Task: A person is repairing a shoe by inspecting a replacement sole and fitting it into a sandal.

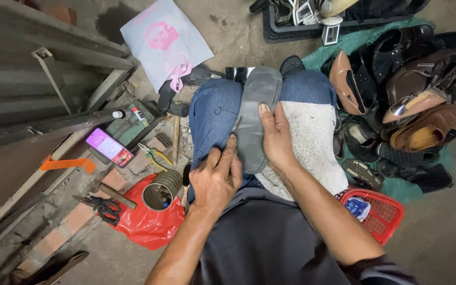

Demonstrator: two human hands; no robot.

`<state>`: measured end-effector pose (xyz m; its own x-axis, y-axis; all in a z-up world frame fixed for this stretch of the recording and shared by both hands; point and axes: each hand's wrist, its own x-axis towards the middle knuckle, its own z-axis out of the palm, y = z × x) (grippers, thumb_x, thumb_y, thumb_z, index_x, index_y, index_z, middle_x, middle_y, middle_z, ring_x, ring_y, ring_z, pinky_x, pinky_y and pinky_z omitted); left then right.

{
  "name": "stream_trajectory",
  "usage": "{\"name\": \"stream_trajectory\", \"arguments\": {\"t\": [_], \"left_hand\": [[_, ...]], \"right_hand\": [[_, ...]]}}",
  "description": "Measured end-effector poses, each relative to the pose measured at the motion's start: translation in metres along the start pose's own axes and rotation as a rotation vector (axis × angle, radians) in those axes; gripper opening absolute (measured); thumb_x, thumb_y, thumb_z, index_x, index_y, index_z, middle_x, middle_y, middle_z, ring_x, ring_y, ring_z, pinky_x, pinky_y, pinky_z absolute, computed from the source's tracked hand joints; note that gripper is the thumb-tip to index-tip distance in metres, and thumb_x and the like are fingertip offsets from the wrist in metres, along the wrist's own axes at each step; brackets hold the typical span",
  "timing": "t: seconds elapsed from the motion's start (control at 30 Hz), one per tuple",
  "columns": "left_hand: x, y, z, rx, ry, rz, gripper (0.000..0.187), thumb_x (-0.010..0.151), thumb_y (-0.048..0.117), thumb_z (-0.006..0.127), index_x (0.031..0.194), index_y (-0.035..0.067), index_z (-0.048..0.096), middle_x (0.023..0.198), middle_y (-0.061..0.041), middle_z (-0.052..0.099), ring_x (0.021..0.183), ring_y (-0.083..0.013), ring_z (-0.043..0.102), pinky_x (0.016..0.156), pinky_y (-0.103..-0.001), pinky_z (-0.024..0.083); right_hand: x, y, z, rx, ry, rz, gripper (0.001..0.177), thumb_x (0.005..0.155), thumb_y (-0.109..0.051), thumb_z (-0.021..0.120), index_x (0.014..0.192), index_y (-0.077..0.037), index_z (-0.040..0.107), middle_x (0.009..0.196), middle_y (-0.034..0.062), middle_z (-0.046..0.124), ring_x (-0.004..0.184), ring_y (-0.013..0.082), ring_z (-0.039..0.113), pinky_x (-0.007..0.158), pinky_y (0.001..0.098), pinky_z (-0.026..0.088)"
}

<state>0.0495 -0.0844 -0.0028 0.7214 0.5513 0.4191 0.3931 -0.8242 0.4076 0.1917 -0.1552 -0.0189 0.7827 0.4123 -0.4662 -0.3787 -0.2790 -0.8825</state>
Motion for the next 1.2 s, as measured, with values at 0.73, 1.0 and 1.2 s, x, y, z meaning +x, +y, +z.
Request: {"name": "stream_trajectory", "arguments": {"t": [0.73, 1.0, 1.2], "left_hand": [[0.021, 0.002, 0.014, -0.002, 0.073, 0.058, 0.031, 0.096, 0.016, 0.058, 0.120, 0.019, 0.078, 0.070, -0.004, 0.059, 0.052, -0.0225, 0.062, 0.050, -0.029, 0.052], [0.023, 0.010, 0.006, 0.055, 0.047, 0.041, 0.034, 0.098, 0.018, 0.053, 0.122, 0.018, 0.076, 0.070, -0.002, 0.056, 0.051, -0.0216, 0.061, 0.051, -0.029, 0.053], [0.032, 0.009, 0.012, 0.072, 0.062, 0.057, 0.034, 0.098, 0.020, 0.053, 0.123, 0.018, 0.077, 0.071, -0.003, 0.056, 0.050, -0.0221, 0.060, 0.051, -0.029, 0.052]], "right_hand": [[0.002, 0.006, -0.001, 0.025, 0.022, 0.097, 0.068, 0.106, -0.045, 0.054, 0.158, -0.006, 0.034, 0.133, 0.0216, 0.058, 0.119, 0.0270, 0.056, 0.099, 0.0471, 0.054], [-0.017, -0.046, 0.017, -0.037, 0.004, 0.108, 0.088, 0.104, -0.051, 0.052, 0.160, 0.007, 0.016, 0.158, 0.0326, 0.031, 0.146, 0.0398, 0.035, 0.118, 0.0552, 0.032], [-0.009, -0.022, 0.010, -0.059, -0.028, 0.036, 0.074, 0.107, -0.047, 0.051, 0.159, 0.000, 0.029, 0.145, 0.0248, 0.051, 0.131, 0.0309, 0.051, 0.109, 0.0522, 0.045]]}}
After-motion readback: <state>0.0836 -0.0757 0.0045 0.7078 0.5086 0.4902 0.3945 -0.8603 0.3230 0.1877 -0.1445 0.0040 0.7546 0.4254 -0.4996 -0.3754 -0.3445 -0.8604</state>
